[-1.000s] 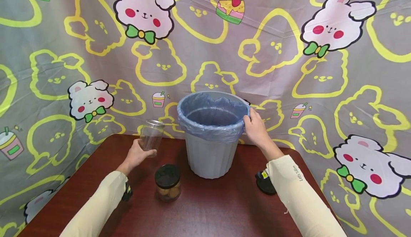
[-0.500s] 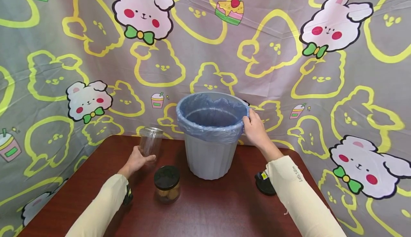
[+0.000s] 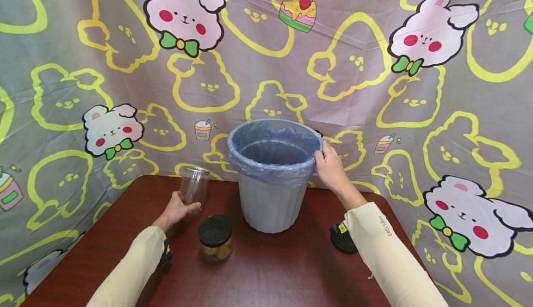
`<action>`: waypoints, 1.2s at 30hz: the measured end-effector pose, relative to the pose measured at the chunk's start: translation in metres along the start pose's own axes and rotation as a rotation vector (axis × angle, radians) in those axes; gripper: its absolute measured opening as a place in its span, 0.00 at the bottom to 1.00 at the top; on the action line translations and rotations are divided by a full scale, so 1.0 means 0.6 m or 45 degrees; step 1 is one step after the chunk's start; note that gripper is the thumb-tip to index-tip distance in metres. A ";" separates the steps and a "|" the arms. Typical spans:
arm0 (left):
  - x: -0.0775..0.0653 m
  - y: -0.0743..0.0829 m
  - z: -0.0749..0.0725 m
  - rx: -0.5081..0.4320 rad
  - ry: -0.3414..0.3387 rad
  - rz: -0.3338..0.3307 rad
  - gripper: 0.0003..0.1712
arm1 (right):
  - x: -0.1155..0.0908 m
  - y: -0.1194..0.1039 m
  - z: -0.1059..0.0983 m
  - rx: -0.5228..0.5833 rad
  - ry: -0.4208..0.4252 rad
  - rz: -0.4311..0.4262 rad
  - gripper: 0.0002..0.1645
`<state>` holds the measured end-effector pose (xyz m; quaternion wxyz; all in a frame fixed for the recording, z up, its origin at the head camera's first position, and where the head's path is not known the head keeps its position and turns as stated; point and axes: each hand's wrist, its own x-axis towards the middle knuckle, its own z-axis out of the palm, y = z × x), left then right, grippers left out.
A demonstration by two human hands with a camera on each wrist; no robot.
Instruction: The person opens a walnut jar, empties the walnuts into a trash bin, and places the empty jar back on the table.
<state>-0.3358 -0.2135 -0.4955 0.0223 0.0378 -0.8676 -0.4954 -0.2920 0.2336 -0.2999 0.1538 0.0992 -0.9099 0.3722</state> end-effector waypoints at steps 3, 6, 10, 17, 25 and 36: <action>0.000 -0.002 0.000 -0.008 -0.015 0.003 0.53 | 0.001 0.001 0.001 -0.009 -0.004 -0.001 0.35; 0.000 -0.003 -0.002 -0.008 -0.028 0.002 0.52 | 0.002 0.002 0.000 -0.015 -0.005 -0.001 0.35; -0.001 -0.005 -0.006 0.002 -0.043 -0.022 0.53 | 0.002 0.002 0.001 -0.017 -0.004 -0.001 0.35; -0.005 -0.001 -0.017 0.046 -0.063 -0.098 0.55 | 0.005 0.004 0.003 -0.008 0.006 -0.008 0.35; -0.006 -0.004 -0.022 0.090 -0.041 -0.073 0.53 | 0.004 0.006 0.001 0.001 -0.007 -0.006 0.35; -0.011 -0.016 -0.021 0.064 -0.014 -0.076 0.52 | 0.004 0.004 0.000 -0.003 -0.003 -0.010 0.35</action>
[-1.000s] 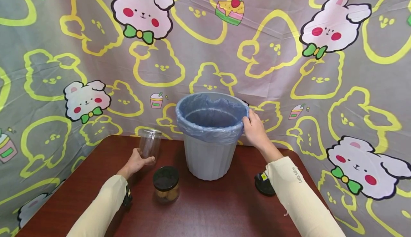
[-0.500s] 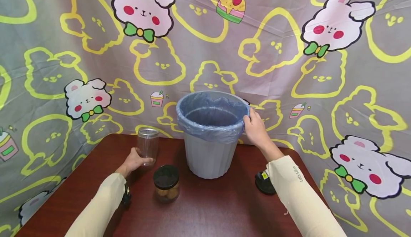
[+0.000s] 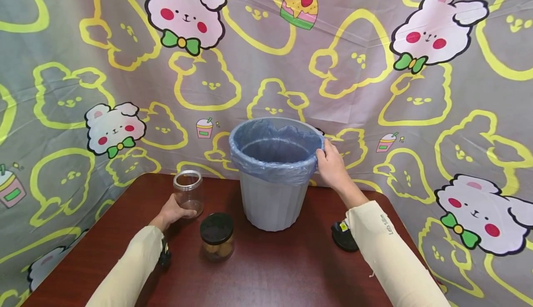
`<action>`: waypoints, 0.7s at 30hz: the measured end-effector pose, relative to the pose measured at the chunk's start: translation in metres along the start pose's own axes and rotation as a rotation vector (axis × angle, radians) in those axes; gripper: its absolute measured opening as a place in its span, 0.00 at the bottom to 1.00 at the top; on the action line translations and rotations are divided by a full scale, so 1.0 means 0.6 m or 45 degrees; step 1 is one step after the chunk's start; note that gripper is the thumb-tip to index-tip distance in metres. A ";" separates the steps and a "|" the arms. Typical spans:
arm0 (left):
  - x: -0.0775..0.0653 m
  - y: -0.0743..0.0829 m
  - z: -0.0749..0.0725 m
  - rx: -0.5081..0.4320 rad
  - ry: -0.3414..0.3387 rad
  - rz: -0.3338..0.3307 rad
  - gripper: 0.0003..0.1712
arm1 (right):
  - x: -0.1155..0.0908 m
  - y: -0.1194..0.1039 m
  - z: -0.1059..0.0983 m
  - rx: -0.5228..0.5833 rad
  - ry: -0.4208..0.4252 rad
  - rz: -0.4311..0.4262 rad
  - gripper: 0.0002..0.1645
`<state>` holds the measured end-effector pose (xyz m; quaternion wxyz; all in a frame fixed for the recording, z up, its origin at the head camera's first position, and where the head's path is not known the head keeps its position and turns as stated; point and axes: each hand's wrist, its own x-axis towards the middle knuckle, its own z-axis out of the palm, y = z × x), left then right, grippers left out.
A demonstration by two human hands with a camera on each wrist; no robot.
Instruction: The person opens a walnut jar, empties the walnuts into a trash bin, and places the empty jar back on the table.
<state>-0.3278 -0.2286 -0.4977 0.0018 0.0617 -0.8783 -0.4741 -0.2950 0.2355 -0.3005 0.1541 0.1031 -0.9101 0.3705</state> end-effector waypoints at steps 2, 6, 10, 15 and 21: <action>-0.001 -0.001 0.001 0.007 0.011 -0.004 0.52 | 0.000 0.001 0.000 0.005 -0.002 0.001 0.35; -0.004 0.001 0.003 0.007 0.026 -0.020 0.52 | -0.001 0.002 -0.001 0.001 0.008 -0.004 0.35; -0.007 0.004 0.003 0.004 0.041 -0.038 0.52 | -0.001 0.001 -0.001 0.004 0.004 -0.007 0.35; -0.006 0.005 0.003 0.034 0.055 -0.067 0.54 | -0.002 0.001 0.000 0.009 -0.008 0.002 0.35; -0.004 0.010 0.001 0.056 0.062 -0.057 0.53 | -0.002 0.000 0.000 0.011 0.002 0.002 0.35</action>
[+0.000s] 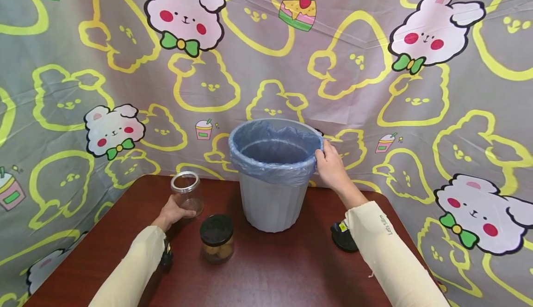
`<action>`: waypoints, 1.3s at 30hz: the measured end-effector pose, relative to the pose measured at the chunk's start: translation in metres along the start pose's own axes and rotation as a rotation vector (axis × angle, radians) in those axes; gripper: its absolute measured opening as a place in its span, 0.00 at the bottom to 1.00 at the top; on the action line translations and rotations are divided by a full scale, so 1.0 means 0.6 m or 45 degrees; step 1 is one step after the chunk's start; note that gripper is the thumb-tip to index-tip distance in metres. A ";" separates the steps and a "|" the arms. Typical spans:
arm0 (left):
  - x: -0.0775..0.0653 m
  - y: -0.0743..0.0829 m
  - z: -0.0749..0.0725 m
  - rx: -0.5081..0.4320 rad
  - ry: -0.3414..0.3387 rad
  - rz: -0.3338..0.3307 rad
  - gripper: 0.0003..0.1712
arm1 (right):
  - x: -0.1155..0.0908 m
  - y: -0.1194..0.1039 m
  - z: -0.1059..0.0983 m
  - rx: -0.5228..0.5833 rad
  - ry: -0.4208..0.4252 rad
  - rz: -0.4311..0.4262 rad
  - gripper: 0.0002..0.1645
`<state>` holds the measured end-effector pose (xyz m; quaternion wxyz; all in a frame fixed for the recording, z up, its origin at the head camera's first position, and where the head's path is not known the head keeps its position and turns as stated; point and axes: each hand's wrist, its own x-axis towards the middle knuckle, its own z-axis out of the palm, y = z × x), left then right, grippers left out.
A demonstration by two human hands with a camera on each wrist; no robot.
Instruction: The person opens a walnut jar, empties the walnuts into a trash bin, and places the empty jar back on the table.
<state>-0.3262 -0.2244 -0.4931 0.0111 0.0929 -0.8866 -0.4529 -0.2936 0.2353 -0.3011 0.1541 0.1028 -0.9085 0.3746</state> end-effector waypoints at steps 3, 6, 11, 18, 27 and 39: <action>-0.001 -0.002 -0.002 0.012 0.011 0.003 0.52 | 0.001 -0.002 0.003 0.004 0.000 -0.004 0.35; -0.001 -0.006 -0.004 0.017 0.015 0.004 0.51 | 0.002 -0.003 0.004 0.005 -0.007 -0.003 0.35; -0.002 -0.008 -0.008 0.003 -0.026 0.002 0.52 | 0.005 -0.006 0.002 -0.015 -0.019 0.011 0.35; -0.023 -0.005 -0.036 0.237 -0.110 0.035 0.45 | 0.009 -0.011 -0.001 0.008 -0.012 0.029 0.35; -0.069 0.010 -0.061 0.361 -0.285 0.239 0.25 | -0.003 -0.006 -0.006 0.056 -0.006 0.035 0.37; -0.112 0.034 -0.045 0.232 -0.459 0.543 0.17 | -0.054 0.028 0.007 0.127 -0.064 0.035 0.42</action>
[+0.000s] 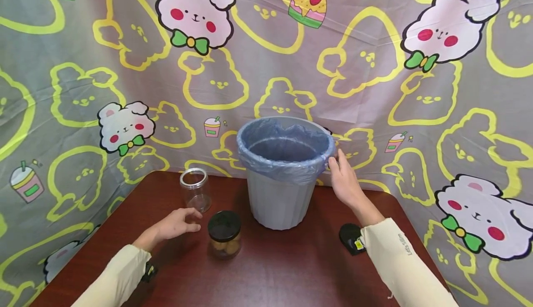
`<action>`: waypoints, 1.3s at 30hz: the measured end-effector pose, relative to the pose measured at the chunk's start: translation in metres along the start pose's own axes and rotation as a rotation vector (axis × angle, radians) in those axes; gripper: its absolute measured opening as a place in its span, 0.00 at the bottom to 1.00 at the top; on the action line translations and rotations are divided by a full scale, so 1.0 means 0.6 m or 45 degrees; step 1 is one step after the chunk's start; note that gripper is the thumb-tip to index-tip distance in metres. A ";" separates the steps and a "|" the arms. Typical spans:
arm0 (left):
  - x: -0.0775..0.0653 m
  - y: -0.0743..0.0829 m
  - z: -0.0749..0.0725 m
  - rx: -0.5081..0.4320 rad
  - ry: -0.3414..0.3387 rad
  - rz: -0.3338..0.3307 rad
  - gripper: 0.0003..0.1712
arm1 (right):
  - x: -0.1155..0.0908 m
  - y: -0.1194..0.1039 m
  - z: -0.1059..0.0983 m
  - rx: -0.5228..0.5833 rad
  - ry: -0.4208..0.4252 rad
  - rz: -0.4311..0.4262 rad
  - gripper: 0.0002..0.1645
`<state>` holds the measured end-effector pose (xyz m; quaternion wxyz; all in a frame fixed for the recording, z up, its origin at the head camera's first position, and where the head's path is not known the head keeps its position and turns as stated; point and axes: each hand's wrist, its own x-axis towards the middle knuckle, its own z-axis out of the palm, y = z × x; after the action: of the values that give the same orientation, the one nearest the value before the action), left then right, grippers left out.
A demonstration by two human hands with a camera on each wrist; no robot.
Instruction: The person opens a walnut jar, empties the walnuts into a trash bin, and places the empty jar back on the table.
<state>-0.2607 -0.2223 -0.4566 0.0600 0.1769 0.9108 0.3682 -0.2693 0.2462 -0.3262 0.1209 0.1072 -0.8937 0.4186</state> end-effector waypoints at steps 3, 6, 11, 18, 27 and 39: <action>-0.004 -0.003 0.009 -0.027 -0.044 0.037 0.16 | -0.014 0.013 0.009 0.044 0.011 -0.071 0.38; -0.009 -0.005 0.016 -0.057 -0.090 0.035 0.17 | -0.030 0.028 0.023 0.054 0.016 -0.167 0.32; -0.011 -0.005 0.025 -0.088 -0.149 0.022 0.21 | -0.059 0.049 0.051 -0.070 -0.018 -0.126 0.23; -0.011 -0.009 0.041 -0.105 -0.181 0.100 0.27 | -0.087 0.059 0.102 -0.177 -0.125 -0.178 0.15; -0.006 -0.009 0.060 -0.028 -0.177 0.226 0.29 | -0.105 0.044 0.171 -0.084 -0.292 -0.378 0.08; 0.003 -0.003 0.075 0.023 -0.180 0.255 0.31 | -0.122 0.004 0.272 0.060 -0.402 -0.505 0.15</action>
<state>-0.2522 -0.1933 -0.4901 0.0854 0.2932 0.8854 0.3505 -0.2215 0.1279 -0.4517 0.0572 0.3472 -0.8529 0.3857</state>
